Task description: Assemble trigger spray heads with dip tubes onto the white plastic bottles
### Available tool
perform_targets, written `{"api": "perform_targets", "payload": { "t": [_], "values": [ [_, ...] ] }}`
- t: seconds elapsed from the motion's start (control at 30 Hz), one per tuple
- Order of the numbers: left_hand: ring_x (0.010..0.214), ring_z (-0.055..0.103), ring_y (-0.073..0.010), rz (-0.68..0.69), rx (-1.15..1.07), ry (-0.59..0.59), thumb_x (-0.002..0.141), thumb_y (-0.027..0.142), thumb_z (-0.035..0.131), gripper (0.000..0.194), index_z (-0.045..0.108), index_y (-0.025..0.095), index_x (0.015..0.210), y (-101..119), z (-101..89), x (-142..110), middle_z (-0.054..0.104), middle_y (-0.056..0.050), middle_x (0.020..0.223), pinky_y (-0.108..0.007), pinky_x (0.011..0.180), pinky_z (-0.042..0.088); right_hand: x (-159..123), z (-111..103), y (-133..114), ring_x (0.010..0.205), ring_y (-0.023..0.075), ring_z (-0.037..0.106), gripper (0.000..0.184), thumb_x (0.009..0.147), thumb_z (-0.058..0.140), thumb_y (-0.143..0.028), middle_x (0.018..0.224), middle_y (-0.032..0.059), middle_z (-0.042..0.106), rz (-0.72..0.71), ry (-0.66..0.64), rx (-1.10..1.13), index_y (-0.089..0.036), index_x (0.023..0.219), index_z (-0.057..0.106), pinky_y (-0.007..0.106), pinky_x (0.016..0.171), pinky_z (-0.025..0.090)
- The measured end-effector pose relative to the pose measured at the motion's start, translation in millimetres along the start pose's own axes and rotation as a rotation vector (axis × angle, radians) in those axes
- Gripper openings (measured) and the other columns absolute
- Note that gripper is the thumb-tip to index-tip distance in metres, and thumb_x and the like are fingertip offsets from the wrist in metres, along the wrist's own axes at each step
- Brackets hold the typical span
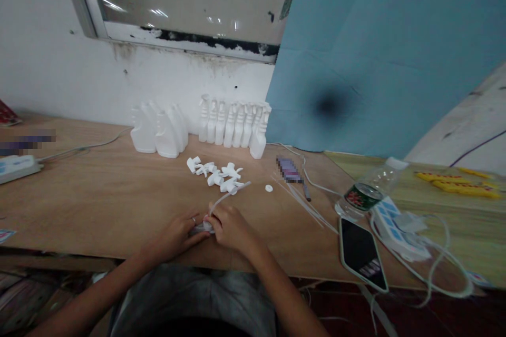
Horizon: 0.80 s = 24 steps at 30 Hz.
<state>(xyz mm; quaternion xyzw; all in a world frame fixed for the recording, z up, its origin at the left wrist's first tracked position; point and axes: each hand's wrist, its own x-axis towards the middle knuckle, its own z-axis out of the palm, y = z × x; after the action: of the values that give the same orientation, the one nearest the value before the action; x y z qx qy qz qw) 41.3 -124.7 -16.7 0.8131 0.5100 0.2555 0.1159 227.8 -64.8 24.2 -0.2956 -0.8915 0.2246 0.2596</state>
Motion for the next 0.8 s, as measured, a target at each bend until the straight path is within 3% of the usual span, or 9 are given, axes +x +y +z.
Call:
{"api": "perform_targets", "payload": {
  "t": [0.1,0.17,0.23,0.33,0.47,0.57,0.63,0.73,0.8],
  "values": [
    [0.104,0.059,-0.0239,-0.038,-0.059,0.020,0.093,0.045,0.051,0.038,0.059,0.023,0.123,2,-3.1,0,0.064,-0.008,0.112,-0.035,0.091,0.045,-2,2,5,0.066,0.0139,0.058,0.013,0.092,0.055,-0.024,0.071,-0.0011,0.061,0.035,0.067,0.109,-0.020,0.080,0.058,0.024,0.063,0.043],
    [0.099,0.062,-0.0235,-0.098,-0.141,0.022,0.090,0.048,0.054,0.038,0.064,0.022,0.116,1,-6.7,2,0.067,-0.007,0.108,-0.033,0.086,0.046,-7,-2,7,0.069,0.0143,0.060,0.008,0.092,0.053,-0.025,0.077,-0.0005,0.062,0.025,0.128,0.154,-0.021,0.097,0.059,0.025,0.066,0.048],
    [0.086,0.065,-0.0218,-0.205,-0.235,0.033,0.088,0.051,0.056,0.038,0.068,0.019,0.105,2,-11.5,7,0.071,-0.006,0.095,-0.029,0.077,0.048,-14,-7,7,0.087,0.0177,0.062,0.029,0.092,0.051,-0.019,0.097,0.0050,0.064,-0.056,0.190,0.118,-0.022,0.120,0.052,0.030,0.079,0.052],
    [0.070,0.065,-0.0185,-0.304,-0.368,0.054,0.087,0.052,0.054,0.041,0.070,0.015,0.088,10,-19.8,16,0.071,-0.004,0.078,-0.025,0.065,0.046,-25,-11,8,0.120,0.0243,0.051,0.056,0.086,0.048,-0.007,0.133,0.0126,0.050,-0.248,0.188,-0.081,-0.025,0.138,0.041,0.042,0.099,0.046],
    [0.068,0.064,-0.0165,-0.160,-0.387,-0.056,0.084,0.050,0.060,0.038,0.071,0.015,0.089,29,-34.8,26,0.072,-0.002,0.076,-0.023,0.060,0.043,-32,-10,16,0.120,0.0268,0.051,0.061,0.082,0.046,-0.001,0.131,0.0135,0.052,-0.440,0.260,-0.325,-0.026,0.139,0.046,0.046,0.095,0.049],
    [0.062,0.062,-0.0135,-0.008,-0.343,-0.176,0.080,0.052,0.064,0.042,0.069,0.019,0.105,27,-56.3,41,0.070,0.001,0.075,-0.021,0.058,0.043,-38,-14,25,0.118,0.0262,0.055,0.059,0.084,0.047,-0.002,0.129,0.0137,0.056,-0.432,0.411,-0.339,-0.024,0.139,0.047,0.044,0.095,0.050],
    [0.065,0.062,-0.0133,-0.055,-0.244,0.023,0.084,0.052,0.060,0.043,0.066,0.021,0.114,9,-77.4,61,0.070,0.000,0.078,-0.022,0.061,0.046,-43,-19,32,0.119,0.0257,0.056,0.057,0.084,0.050,-0.003,0.131,0.0127,0.057,-0.364,0.530,-0.281,-0.024,0.137,0.049,0.043,0.098,0.049],
    [0.087,0.064,-0.0187,-0.318,0.038,0.567,0.083,0.048,0.061,0.046,0.061,0.018,0.118,-39,-113.8,97,0.067,-0.007,0.103,-0.030,0.080,0.050,-50,-23,42,0.115,0.0260,0.059,0.050,0.083,0.058,-0.008,0.127,0.0116,0.061,-0.227,0.755,-0.092,-0.023,0.131,0.055,0.044,0.099,0.048],
    [0.113,0.055,-0.0263,-0.433,0.110,0.722,0.083,0.045,0.062,0.058,0.048,0.014,0.131,-73,-133.4,118,0.055,-0.016,0.127,-0.040,0.098,0.042,-53,-22,49,0.110,0.0269,0.062,0.043,0.082,0.063,-0.015,0.121,0.0124,0.064,-0.086,0.911,0.112,-0.020,0.124,0.058,0.045,0.096,0.049]
  ]
}}
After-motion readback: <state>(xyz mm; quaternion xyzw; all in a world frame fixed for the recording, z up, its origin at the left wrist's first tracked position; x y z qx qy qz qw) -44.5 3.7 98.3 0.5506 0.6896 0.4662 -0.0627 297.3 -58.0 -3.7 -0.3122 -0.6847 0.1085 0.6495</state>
